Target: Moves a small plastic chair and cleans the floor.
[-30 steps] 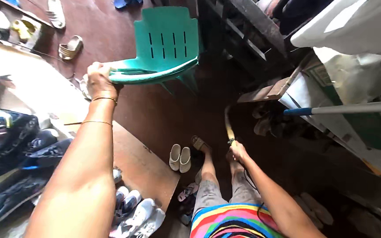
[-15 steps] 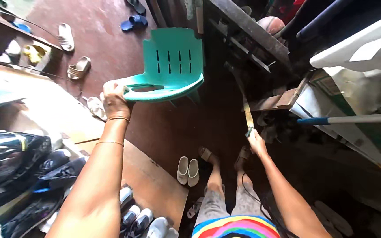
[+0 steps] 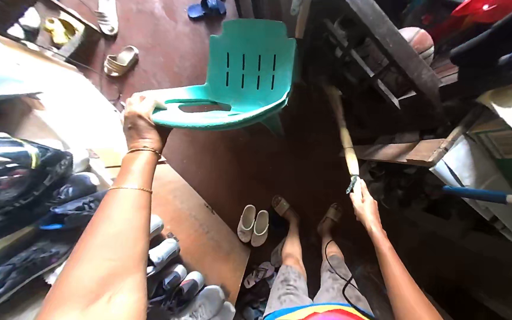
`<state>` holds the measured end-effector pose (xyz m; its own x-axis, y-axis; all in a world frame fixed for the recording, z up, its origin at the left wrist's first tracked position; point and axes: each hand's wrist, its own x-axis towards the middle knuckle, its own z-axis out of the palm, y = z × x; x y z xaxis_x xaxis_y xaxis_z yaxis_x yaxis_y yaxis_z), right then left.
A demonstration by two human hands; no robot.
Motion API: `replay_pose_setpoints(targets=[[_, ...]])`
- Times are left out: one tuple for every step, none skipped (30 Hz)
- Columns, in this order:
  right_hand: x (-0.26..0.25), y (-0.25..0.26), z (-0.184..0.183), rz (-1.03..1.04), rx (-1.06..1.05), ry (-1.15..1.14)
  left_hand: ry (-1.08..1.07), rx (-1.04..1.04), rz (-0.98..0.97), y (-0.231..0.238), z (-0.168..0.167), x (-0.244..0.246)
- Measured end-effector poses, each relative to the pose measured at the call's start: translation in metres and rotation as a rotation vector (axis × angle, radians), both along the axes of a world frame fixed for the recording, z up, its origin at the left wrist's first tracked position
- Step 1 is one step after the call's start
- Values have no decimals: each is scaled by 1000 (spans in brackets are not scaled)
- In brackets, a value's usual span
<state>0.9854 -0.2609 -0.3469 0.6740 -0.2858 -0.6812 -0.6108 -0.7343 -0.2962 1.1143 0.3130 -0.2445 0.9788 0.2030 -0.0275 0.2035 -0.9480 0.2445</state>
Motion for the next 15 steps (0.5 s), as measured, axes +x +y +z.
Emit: replay_pose_setpoints(targets=[[6, 3, -12, -86, -2, 18, -4, 8, 0, 8, -2, 0], [15, 5, -27, -173, 9, 26, -10, 10, -2, 16, -5, 0], [28, 11, -42, -273, 43, 29, -21, 11, -2, 21, -7, 0], [42, 19, -54, -379, 92, 26, -36, 13, -4, 25, -9, -1], [56, 31, -62, -477, 144, 23, -46, 14, -4, 28, -12, -1], [70, 46, -68, -557, 198, 24, -56, 15, -1, 31, -13, -1], [81, 61, -71, -602, 244, 36, -68, 14, 4, 32, -13, 0], [86, 74, -72, -589, 273, 63, -75, 9, 8, 32, -14, 0], [88, 85, -74, -526, 288, 93, -79, 5, 13, 33, -15, 0], [89, 93, -76, -445, 310, 123, -84, 6, 16, 35, -17, 0], [90, 100, -78, -373, 344, 147, -87, 11, 15, 39, -19, 0], [90, 105, -79, -317, 392, 159, -81, 8, 15, 44, -21, 0], [88, 108, -78, -273, 449, 161, -71, 5, 16, 50, -23, -2], [84, 109, -73, -222, 494, 155, -66, 1, 20, 56, -23, -4], [76, 108, -66, -160, 517, 133, -76, -5, 21, 63, -23, -5]])
